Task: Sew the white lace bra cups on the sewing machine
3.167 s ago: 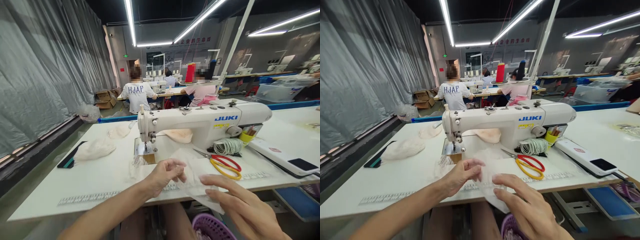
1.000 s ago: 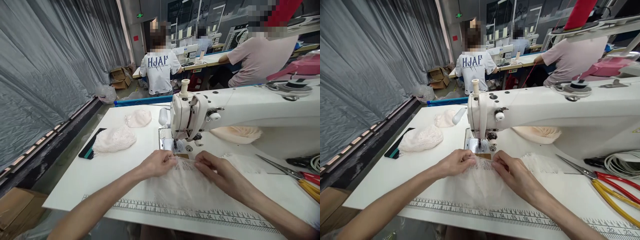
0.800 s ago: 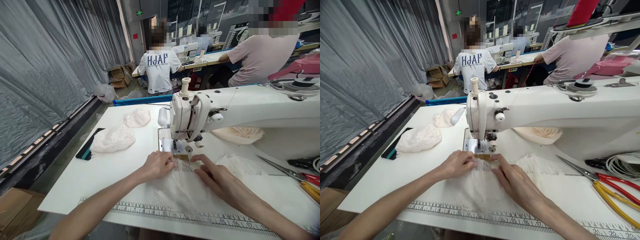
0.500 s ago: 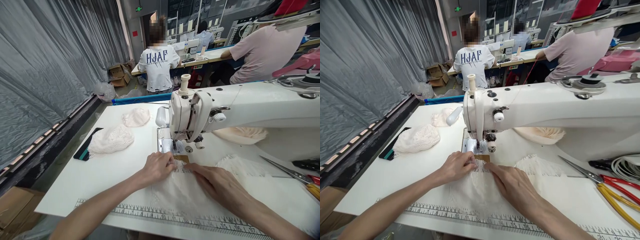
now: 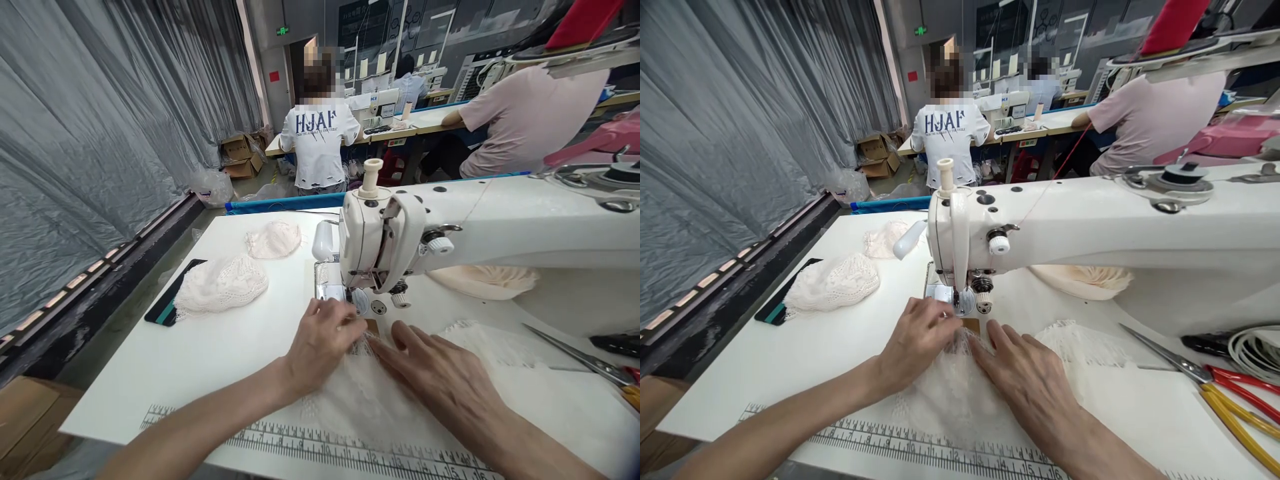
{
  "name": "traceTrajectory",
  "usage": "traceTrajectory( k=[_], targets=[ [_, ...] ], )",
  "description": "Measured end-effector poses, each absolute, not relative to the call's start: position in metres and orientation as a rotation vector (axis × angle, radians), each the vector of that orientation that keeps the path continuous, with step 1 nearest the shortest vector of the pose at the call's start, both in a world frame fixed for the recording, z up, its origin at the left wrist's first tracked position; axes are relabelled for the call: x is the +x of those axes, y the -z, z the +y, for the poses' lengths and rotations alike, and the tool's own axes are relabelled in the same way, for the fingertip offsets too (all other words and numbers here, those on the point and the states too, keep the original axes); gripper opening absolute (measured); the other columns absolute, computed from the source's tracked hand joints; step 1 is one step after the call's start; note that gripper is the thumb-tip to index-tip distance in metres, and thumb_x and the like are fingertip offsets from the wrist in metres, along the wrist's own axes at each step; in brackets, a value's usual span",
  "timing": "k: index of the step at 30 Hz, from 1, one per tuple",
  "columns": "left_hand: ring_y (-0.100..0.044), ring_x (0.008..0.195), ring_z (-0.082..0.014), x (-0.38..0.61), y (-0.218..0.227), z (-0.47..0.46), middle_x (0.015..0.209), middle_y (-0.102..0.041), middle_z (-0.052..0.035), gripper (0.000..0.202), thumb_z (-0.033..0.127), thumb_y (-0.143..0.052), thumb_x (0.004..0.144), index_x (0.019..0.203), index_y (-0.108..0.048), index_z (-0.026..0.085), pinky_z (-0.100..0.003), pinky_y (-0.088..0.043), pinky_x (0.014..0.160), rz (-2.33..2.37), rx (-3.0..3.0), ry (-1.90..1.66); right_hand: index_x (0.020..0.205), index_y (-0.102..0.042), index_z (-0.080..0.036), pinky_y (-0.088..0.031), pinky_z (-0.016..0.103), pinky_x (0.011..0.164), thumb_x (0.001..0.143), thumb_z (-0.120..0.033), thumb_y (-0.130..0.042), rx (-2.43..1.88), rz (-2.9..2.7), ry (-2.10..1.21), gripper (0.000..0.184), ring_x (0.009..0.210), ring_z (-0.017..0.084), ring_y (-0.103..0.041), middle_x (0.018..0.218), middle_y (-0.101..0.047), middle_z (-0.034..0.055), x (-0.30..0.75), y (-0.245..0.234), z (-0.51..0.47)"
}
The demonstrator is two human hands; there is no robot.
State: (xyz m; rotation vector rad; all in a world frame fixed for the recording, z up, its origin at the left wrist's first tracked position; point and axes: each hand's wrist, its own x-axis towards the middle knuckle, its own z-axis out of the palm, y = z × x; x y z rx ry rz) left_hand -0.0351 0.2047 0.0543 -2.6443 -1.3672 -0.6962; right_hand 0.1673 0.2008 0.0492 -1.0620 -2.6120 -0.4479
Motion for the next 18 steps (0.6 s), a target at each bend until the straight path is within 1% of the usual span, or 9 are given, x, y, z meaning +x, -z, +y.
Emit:
traceTrajectory(
  k=[2,4,6,8,11,13,15,18],
  targets=[
    [-0.056,0.088,-0.0135,-0.038,-0.049,0.201,0.095,-0.065,-0.0014,0.018,0.006,-0.047,0.089,0.092,-0.060,0.017,-0.030,-0.039,0.078,-1.102,-2.686,0.754,0.091,-0.057,-0.021,-0.031,0.027,0.048,0.074,0.004,-0.040,-0.997,-2.594,0.501,0.035,0.059,0.016,-0.053,0.085,-0.060,0.0047,0.165,-0.053,0.202],
    [-0.056,0.083,-0.0120,-0.041,-0.044,0.200,0.090,-0.065,0.0001,0.014,0.008,-0.048,0.090,0.089,-0.060,0.016,-0.030,-0.038,0.078,-1.033,-2.720,0.724,0.089,-0.056,-0.020,-0.033,0.029,0.052,0.076,0.005,-0.037,-0.923,-2.610,0.499,0.034,0.066,0.017,-0.053,0.092,-0.061,0.0060,0.163,-0.055,0.204],
    [-0.057,0.082,-0.0122,-0.044,-0.041,0.201,0.089,-0.065,0.0000,0.009,0.013,-0.051,0.090,0.089,-0.060,0.015,-0.031,-0.038,0.077,-1.088,-2.715,0.661,0.084,-0.056,-0.019,-0.034,0.030,0.055,0.077,0.006,-0.037,-0.847,-2.628,0.476,0.031,0.068,0.017,-0.053,0.094,-0.064,0.0052,0.162,-0.055,0.209],
    [-0.057,0.083,-0.0130,-0.046,-0.040,0.205,0.091,-0.064,-0.0007,0.006,0.018,-0.054,0.089,0.090,-0.059,0.014,-0.032,-0.038,0.078,-1.147,-2.691,0.625,0.080,-0.057,-0.018,-0.033,0.031,0.056,0.077,0.006,-0.039,-0.783,-2.632,0.467,0.030,0.067,0.017,-0.053,0.091,-0.066,0.0038,0.161,-0.053,0.217],
    [-0.058,0.084,-0.0135,-0.048,-0.041,0.217,0.093,-0.064,-0.0013,0.005,0.018,-0.057,0.087,0.089,-0.058,0.013,-0.033,-0.037,0.079,-1.164,-2.656,0.622,0.081,-0.059,-0.017,-0.034,0.032,0.059,0.075,0.007,-0.040,-0.758,-2.595,0.507,0.031,0.064,0.016,-0.054,0.092,-0.069,0.0032,0.160,-0.050,0.232],
    [-0.058,0.083,-0.0134,-0.049,-0.041,0.225,0.093,-0.064,-0.0016,0.003,0.016,-0.056,0.087,0.087,-0.057,0.014,-0.034,-0.037,0.078,-1.170,-2.629,0.626,0.083,-0.060,-0.017,-0.035,0.032,0.061,0.074,0.008,-0.039,-0.749,-2.565,0.544,0.034,0.060,0.015,-0.053,0.092,-0.070,0.0037,0.159,-0.049,0.242],
    [-0.058,0.081,-0.0126,-0.049,-0.041,0.233,0.091,-0.063,-0.0010,0.003,0.015,-0.055,0.088,0.085,-0.057,0.014,-0.034,-0.037,0.078,-1.181,-2.612,0.619,0.085,-0.061,-0.017,-0.036,0.033,0.060,0.073,0.008,-0.037,-0.739,-2.543,0.581,0.036,0.056,0.014,-0.053,0.088,-0.071,0.0047,0.159,-0.049,0.251],
    [-0.057,0.078,-0.0110,-0.050,-0.040,0.239,0.088,-0.062,0.0011,0.004,0.015,-0.053,0.089,0.086,-0.055,0.015,-0.033,-0.037,0.078,-1.209,-2.596,0.593,0.096,-0.062,-0.018,-0.037,0.033,0.061,0.073,0.008,-0.036,-0.758,-2.543,0.592,0.043,0.059,0.016,-0.056,0.079,-0.071,0.0048,0.161,-0.048,0.257]
  ],
)
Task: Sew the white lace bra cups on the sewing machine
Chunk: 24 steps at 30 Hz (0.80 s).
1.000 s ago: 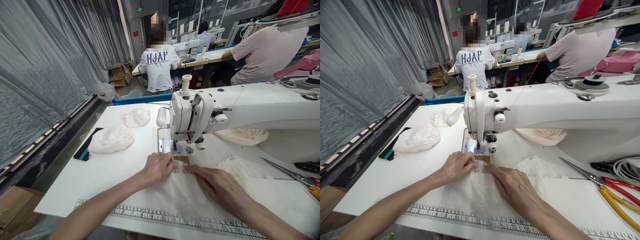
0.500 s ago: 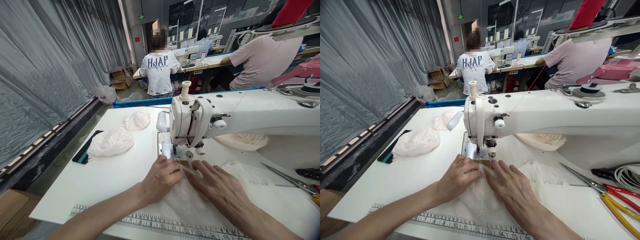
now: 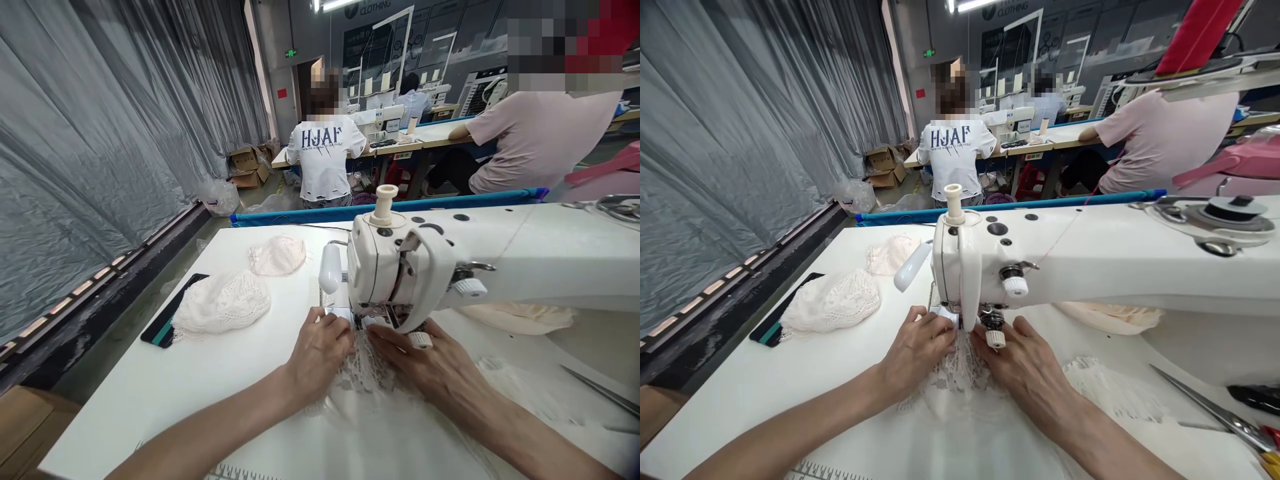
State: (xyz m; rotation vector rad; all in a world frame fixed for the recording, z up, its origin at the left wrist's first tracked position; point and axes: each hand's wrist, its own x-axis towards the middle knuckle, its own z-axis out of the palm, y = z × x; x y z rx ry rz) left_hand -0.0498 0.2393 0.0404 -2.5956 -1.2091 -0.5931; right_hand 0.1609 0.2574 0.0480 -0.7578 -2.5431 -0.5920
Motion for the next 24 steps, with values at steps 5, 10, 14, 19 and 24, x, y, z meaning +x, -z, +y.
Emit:
traceTrajectory(
  k=[5,10,14,19,24],
  targets=[
    [-0.056,0.074,-0.0110,-0.049,-0.040,0.241,0.085,-0.061,0.0022,0.007,0.014,-0.049,0.091,0.088,-0.056,0.016,-0.032,-0.038,0.075,-1.155,-2.558,0.574,0.111,-0.058,-0.022,-0.039,0.035,0.066,0.074,0.008,-0.037,-0.770,-2.552,0.505,0.052,0.069,0.019,-0.061,0.085,-0.071,0.0051,0.165,-0.042,0.260],
    [-0.056,0.075,-0.0111,-0.049,-0.046,0.233,0.089,-0.064,0.0008,0.015,0.010,-0.045,0.091,0.084,-0.058,0.016,-0.033,-0.037,0.078,-1.122,-2.543,0.578,0.113,-0.057,-0.016,-0.037,0.039,0.070,0.078,0.008,-0.033,-0.753,-2.596,0.469,0.048,0.075,0.021,-0.061,0.104,-0.069,0.0103,0.167,-0.045,0.251],
    [-0.058,0.088,-0.0121,-0.052,-0.054,0.210,0.099,-0.064,-0.0012,0.015,0.012,-0.045,0.092,0.089,-0.058,0.016,-0.035,-0.036,0.088,-1.103,-2.704,0.599,0.108,-0.057,-0.017,-0.033,0.042,0.082,0.097,-0.018,-0.035,-0.640,-2.642,0.092,0.025,0.095,0.023,-0.058,0.112,-0.065,0.0089,0.168,-0.059,0.226],
    [-0.057,0.086,-0.0180,-0.052,-0.059,0.173,0.089,-0.063,-0.0038,0.046,0.060,-0.050,0.082,0.085,-0.059,0.015,-0.040,-0.037,0.088,-1.098,-2.906,0.615,0.094,-0.058,-0.016,-0.032,0.040,0.084,0.094,-0.048,-0.040,-0.536,-2.615,-0.193,0.037,0.090,0.021,-0.057,0.101,-0.066,0.0079,0.168,-0.052,0.189],
    [-0.057,0.076,-0.0178,-0.043,-0.055,0.165,0.080,-0.062,-0.0044,0.029,0.040,-0.050,0.087,0.081,-0.057,0.013,-0.037,-0.041,0.077,-1.106,-2.782,0.594,0.082,-0.053,-0.016,-0.034,0.035,0.074,0.094,-0.008,-0.037,-0.604,-2.489,-0.147,0.021,0.069,0.015,-0.054,0.076,-0.062,0.0031,0.158,-0.041,0.181]
  ],
)
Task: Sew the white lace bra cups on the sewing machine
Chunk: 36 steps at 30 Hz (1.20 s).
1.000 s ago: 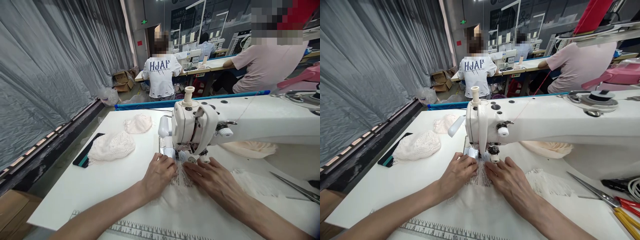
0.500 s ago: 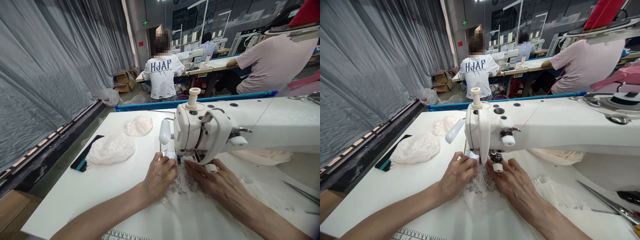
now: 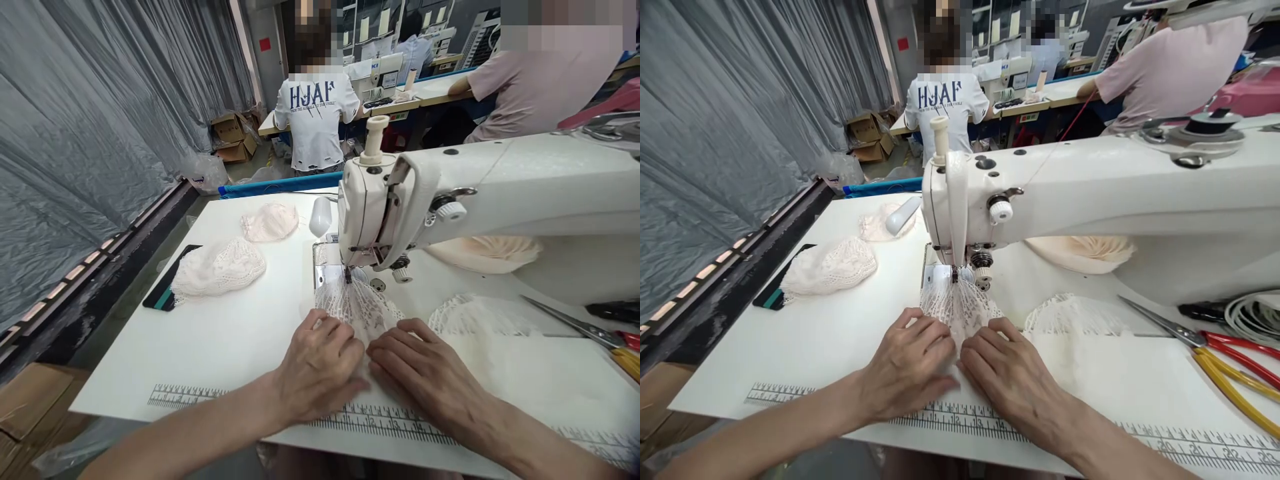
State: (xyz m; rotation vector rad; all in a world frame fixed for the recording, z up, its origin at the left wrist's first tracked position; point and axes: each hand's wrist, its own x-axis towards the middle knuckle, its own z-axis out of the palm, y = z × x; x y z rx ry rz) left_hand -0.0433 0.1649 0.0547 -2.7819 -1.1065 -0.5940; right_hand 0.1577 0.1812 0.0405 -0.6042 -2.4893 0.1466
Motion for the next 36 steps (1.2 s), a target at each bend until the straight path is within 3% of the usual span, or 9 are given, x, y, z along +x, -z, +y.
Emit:
traceTrajectory(
  k=[1,3,6,9,11,13,19,27,36],
  targets=[
    [-0.057,0.072,-0.0159,-0.042,-0.054,0.167,0.077,-0.062,-0.0032,0.018,0.027,-0.047,0.089,0.082,-0.057,0.013,-0.035,-0.041,0.075,-1.121,-2.742,0.599,0.082,-0.052,-0.016,-0.035,0.034,0.071,0.095,-0.011,-0.036,-0.619,-2.462,-0.149,0.021,0.065,0.014,-0.052,0.071,-0.060,0.0021,0.156,-0.042,0.183],
    [-0.056,0.065,-0.0131,-0.042,-0.052,0.173,0.072,-0.062,-0.0011,0.019,0.008,-0.040,0.087,0.086,-0.057,0.013,-0.032,-0.041,0.072,-1.141,-2.678,0.636,0.086,-0.052,-0.016,-0.036,0.033,0.068,0.097,-0.027,-0.037,-0.642,-2.443,-0.164,0.022,0.063,0.015,-0.052,0.068,-0.057,0.0018,0.154,-0.046,0.187],
    [-0.056,0.059,-0.0115,-0.044,-0.051,0.180,0.067,-0.062,0.0008,0.020,0.005,-0.038,0.088,0.089,-0.057,0.013,-0.030,-0.041,0.067,-1.183,-2.658,0.703,0.096,-0.052,-0.014,-0.037,0.034,0.071,0.095,-0.042,-0.040,-0.702,-2.466,-0.180,0.030,0.071,0.018,-0.054,0.076,-0.059,0.0042,0.155,-0.049,0.191],
    [-0.055,0.057,-0.0115,-0.044,-0.050,0.184,0.063,-0.061,0.0019,0.013,0.017,-0.045,0.091,0.086,-0.057,0.014,-0.030,-0.040,0.065,-1.197,-2.649,0.695,0.100,-0.052,-0.015,-0.036,0.033,0.074,0.096,-0.020,-0.038,-0.743,-2.455,-0.170,0.015,0.070,0.015,-0.054,0.075,-0.060,0.0025,0.157,-0.045,0.193],
    [-0.056,0.061,-0.0128,-0.044,-0.050,0.184,0.065,-0.061,0.0014,0.015,0.026,-0.049,0.091,0.087,-0.059,0.015,-0.031,-0.040,0.067,-1.163,-2.663,0.628,0.101,-0.053,-0.016,-0.035,0.033,0.075,0.095,-0.010,-0.035,-0.722,-2.442,-0.184,0.020,0.072,0.015,-0.053,0.077,-0.060,0.0023,0.158,-0.041,0.193],
    [-0.056,0.066,-0.0139,-0.045,-0.051,0.182,0.067,-0.059,0.0008,0.014,0.027,-0.051,0.091,0.090,-0.060,0.017,-0.033,-0.040,0.071,-1.124,-2.690,0.555,0.102,-0.054,-0.017,-0.033,0.034,0.077,0.094,-0.010,-0.039,-0.722,-2.433,-0.198,0.019,0.077,0.016,-0.054,0.081,-0.061,0.0029,0.159,-0.038,0.192],
    [-0.053,0.070,-0.0116,-0.046,-0.054,0.173,0.070,-0.058,0.0010,0.019,0.003,-0.051,0.084,0.085,-0.064,0.017,-0.033,-0.041,0.076,-1.066,-2.695,0.613,0.093,-0.059,-0.019,-0.030,0.037,0.080,0.093,-0.011,-0.042,-0.760,-2.436,-0.269,0.018,0.080,0.016,-0.052,0.082,-0.060,0.0020,0.167,-0.036,0.186],
    [-0.059,0.086,-0.0113,-0.045,-0.057,0.171,0.090,-0.066,-0.0022,0.014,0.004,-0.051,0.086,0.086,-0.062,0.013,-0.032,-0.044,0.084,-0.954,-2.735,0.634,0.100,-0.057,-0.017,-0.029,0.039,0.086,0.096,-0.010,-0.034,-0.636,-2.555,-0.186,0.025,0.096,0.017,-0.055,0.093,-0.064,0.0037,0.170,-0.038,0.186],
    [-0.060,0.089,-0.0132,-0.046,-0.056,0.167,0.088,-0.067,-0.0024,0.015,0.010,-0.051,0.088,0.100,-0.060,0.014,-0.033,-0.046,0.084,-0.942,-2.754,0.576,0.097,-0.059,-0.018,-0.030,0.039,0.083,0.094,-0.011,-0.038,-0.605,-2.572,-0.144,0.022,0.085,0.016,-0.057,0.084,-0.064,0.0016,0.171,-0.036,0.187]
  ],
)
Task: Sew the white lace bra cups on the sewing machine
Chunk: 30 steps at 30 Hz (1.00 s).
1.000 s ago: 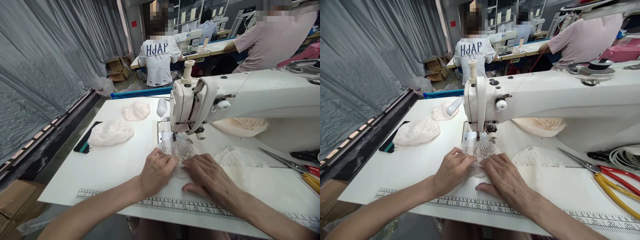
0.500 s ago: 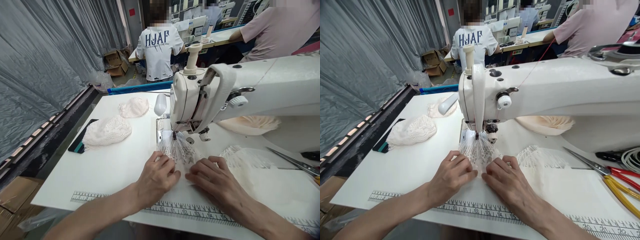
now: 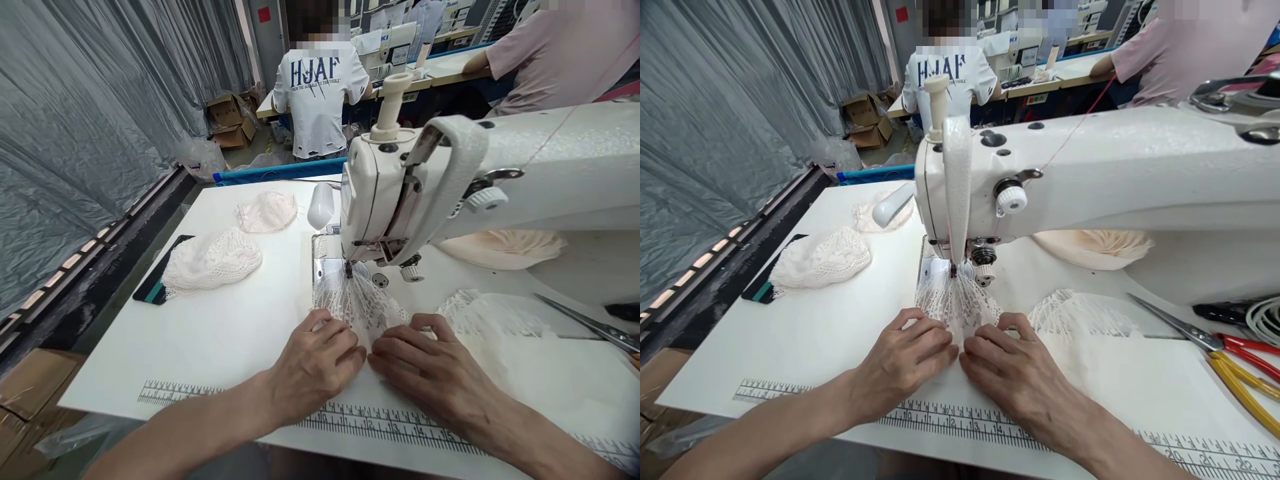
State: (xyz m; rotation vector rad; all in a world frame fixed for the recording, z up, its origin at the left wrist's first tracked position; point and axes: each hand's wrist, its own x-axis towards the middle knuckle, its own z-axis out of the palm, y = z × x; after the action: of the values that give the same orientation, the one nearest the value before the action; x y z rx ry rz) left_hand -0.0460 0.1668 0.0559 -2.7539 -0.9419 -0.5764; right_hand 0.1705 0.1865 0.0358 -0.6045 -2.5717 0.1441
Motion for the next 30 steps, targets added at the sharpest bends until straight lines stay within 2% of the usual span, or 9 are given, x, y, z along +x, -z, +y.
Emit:
traceTrajectory(
  k=[3,7,10,13,16,22,27,30],
  targets=[
    [-0.059,0.089,-0.0138,-0.044,-0.056,0.165,0.088,-0.066,-0.0028,0.015,0.011,-0.051,0.088,0.099,-0.061,0.014,-0.033,-0.046,0.083,-0.940,-2.750,0.587,0.093,-0.060,-0.019,-0.030,0.039,0.080,0.095,-0.022,-0.042,-0.585,-2.551,-0.194,0.018,0.080,0.017,-0.057,0.081,-0.063,0.0016,0.169,-0.042,0.188],
    [-0.059,0.082,-0.0135,-0.043,-0.058,0.170,0.082,-0.064,-0.0021,0.012,0.010,-0.051,0.087,0.093,-0.061,0.013,-0.033,-0.045,0.081,-0.914,-2.746,0.599,0.092,-0.060,-0.018,-0.031,0.038,0.079,0.094,-0.052,-0.034,-0.616,-2.553,-0.187,0.043,0.074,0.017,-0.057,0.088,-0.064,0.0051,0.165,-0.054,0.196],
    [-0.058,0.081,-0.0127,-0.045,-0.058,0.181,0.081,-0.062,-0.0015,0.012,0.009,-0.050,0.087,0.091,-0.061,0.014,-0.033,-0.044,0.083,-0.926,-2.729,0.545,0.097,-0.060,-0.017,-0.032,0.038,0.080,0.090,-0.060,-0.031,-0.648,-2.545,-0.050,0.052,0.078,0.019,-0.060,0.093,-0.066,0.0070,0.160,-0.057,0.210],
    [-0.058,0.083,-0.0124,-0.050,-0.056,0.198,0.084,-0.062,-0.0015,0.014,0.008,-0.049,0.087,0.093,-0.059,0.015,-0.033,-0.042,0.084,-0.953,-2.703,0.471,0.101,-0.059,-0.016,-0.034,0.040,0.079,0.091,-0.060,-0.029,-0.652,-2.527,0.119,0.055,0.082,0.022,-0.062,0.100,-0.068,0.0107,0.158,-0.052,0.230],
    [-0.058,0.084,-0.0124,-0.055,-0.054,0.217,0.090,-0.062,-0.0017,0.014,0.013,-0.047,0.089,0.098,-0.058,0.017,-0.033,-0.041,0.085,-0.980,-2.688,0.433,0.107,-0.058,-0.015,-0.036,0.043,0.079,0.093,-0.058,-0.021,-0.697,-2.541,0.239,0.058,0.078,0.023,-0.063,0.100,-0.069,0.0133,0.157,-0.046,0.248],
    [-0.059,0.086,-0.0136,-0.058,-0.052,0.240,0.101,-0.062,-0.0043,0.022,0.017,-0.046,0.090,0.109,-0.055,0.018,-0.036,-0.039,0.091,-1.015,-2.685,0.428,0.114,-0.053,-0.019,-0.039,0.042,0.078,0.096,-0.052,-0.020,-0.714,-2.504,0.237,0.051,0.077,0.022,-0.064,0.097,-0.070,0.0105,0.159,-0.046,0.262],
    [-0.059,0.089,-0.0142,-0.056,-0.052,0.243,0.097,-0.063,-0.0044,0.026,0.012,-0.043,0.089,0.112,-0.055,0.018,-0.036,-0.039,0.093,-1.021,-2.658,0.465,0.120,-0.051,-0.020,-0.039,0.040,0.072,0.096,-0.051,-0.025,-0.752,-2.513,0.248,0.047,0.078,0.024,-0.063,0.096,-0.070,0.0093,0.161,-0.045,0.263],
    [-0.059,0.090,-0.0139,-0.055,-0.052,0.242,0.096,-0.062,-0.0042,0.024,0.013,-0.042,0.090,0.110,-0.055,0.017,-0.037,-0.038,0.095,-1.036,-2.653,0.484,0.122,-0.049,-0.022,-0.037,0.042,0.076,0.096,-0.051,-0.025,-0.749,-2.521,0.277,0.046,0.080,0.025,-0.063,0.098,-0.070,0.0089,0.162,-0.046,0.261]
  ],
)
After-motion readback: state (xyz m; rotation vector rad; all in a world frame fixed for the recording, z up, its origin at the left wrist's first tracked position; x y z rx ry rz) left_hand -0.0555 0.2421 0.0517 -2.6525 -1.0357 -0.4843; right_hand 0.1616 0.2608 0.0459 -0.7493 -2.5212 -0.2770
